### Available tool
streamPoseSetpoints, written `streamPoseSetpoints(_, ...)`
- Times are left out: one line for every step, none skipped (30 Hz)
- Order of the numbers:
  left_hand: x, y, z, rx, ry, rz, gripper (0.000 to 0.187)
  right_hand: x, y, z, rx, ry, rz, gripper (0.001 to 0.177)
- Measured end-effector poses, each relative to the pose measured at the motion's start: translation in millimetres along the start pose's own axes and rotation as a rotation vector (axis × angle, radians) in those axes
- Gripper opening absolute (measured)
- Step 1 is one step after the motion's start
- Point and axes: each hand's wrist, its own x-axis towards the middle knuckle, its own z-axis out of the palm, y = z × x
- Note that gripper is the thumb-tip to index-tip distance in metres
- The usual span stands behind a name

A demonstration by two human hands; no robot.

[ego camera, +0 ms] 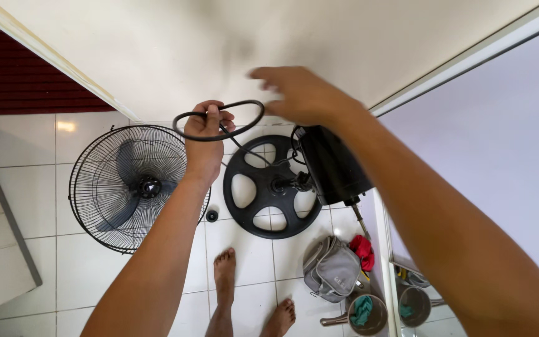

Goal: The person wipes the fan blades with a red cloth, then uses pliers and a screwdriver to loosen and remove the fan blade hub. They detach the front grille and remove the motor housing from the stand, leaving the components separated.

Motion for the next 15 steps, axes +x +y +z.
streamPoseSetpoints(10,-10,-7,0.003,0.02,-0.041,0.027,-12,15,-7,-0.003,0.065,0.021,0.065)
streamPoseSetpoints(19,-21,-15,0.006,0.04,-0.083,0.027,-26,31,-15,-0.124,0.14,0.015,0.061)
streamPoseSetpoints(28,-34,-22,0.009,0.058,-0.124,0.027,-37,43,-18,-0.245,0.216,0.01,0.057)
streamPoseSetpoints(39,-46,-29,-0.007,0.074,-0.161,0.025,-46,54,-18,-0.163,0.198,0.214,0.06)
streamPoseSetpoints(51,-58,-37,-0.024,0.09,-0.2,0.023,-57,65,-17,-0.08,0.175,0.418,0.063)
streamPoseSetpoints(62,-70,-46,-0.041,0.107,-0.239,0.021,-63,73,-13,-0.004,0.152,0.47,0.064)
streamPoseSetpoints(73,-82,-54,-0.075,0.148,-0.275,0.02,-71,81,-10,0.073,0.13,0.526,0.066)
streamPoseSetpoints(83,-94,-62,-0.11,0.189,-0.311,0.02,-77,88,-6,0.15,0.107,0.581,0.067)
streamPoseSetpoints(91,-105,-69,-0.144,0.227,-0.345,0.02,-81,94,-1,0.245,0.094,0.615,0.067)
streamPoseSetpoints(95,-116,-77,-0.09,0.276,-0.396,0.02,-83,99,4,0.339,0.081,0.648,0.067)
streamPoseSetpoints(99,-124,-82,-0.036,0.324,-0.443,0.02,-84,105,6,0.434,0.071,0.676,0.067)
streamPoseSetpoints(103,-130,-86,0.019,0.371,-0.488,0.02,-84,111,8,0.472,0.078,0.668,0.066)
streamPoseSetpoints(103,-135,-90,0.087,0.358,-0.487,0.024,-85,116,10,0.512,0.083,0.662,0.066)
streamPoseSetpoints(103,-137,-90,0.155,0.345,-0.485,0.03,-85,122,13,0.551,0.087,0.655,0.066)
streamPoseSetpoints(101,-138,-90,0.221,0.333,-0.484,0.036,-84,126,15,0.565,0.084,0.662,0.065)
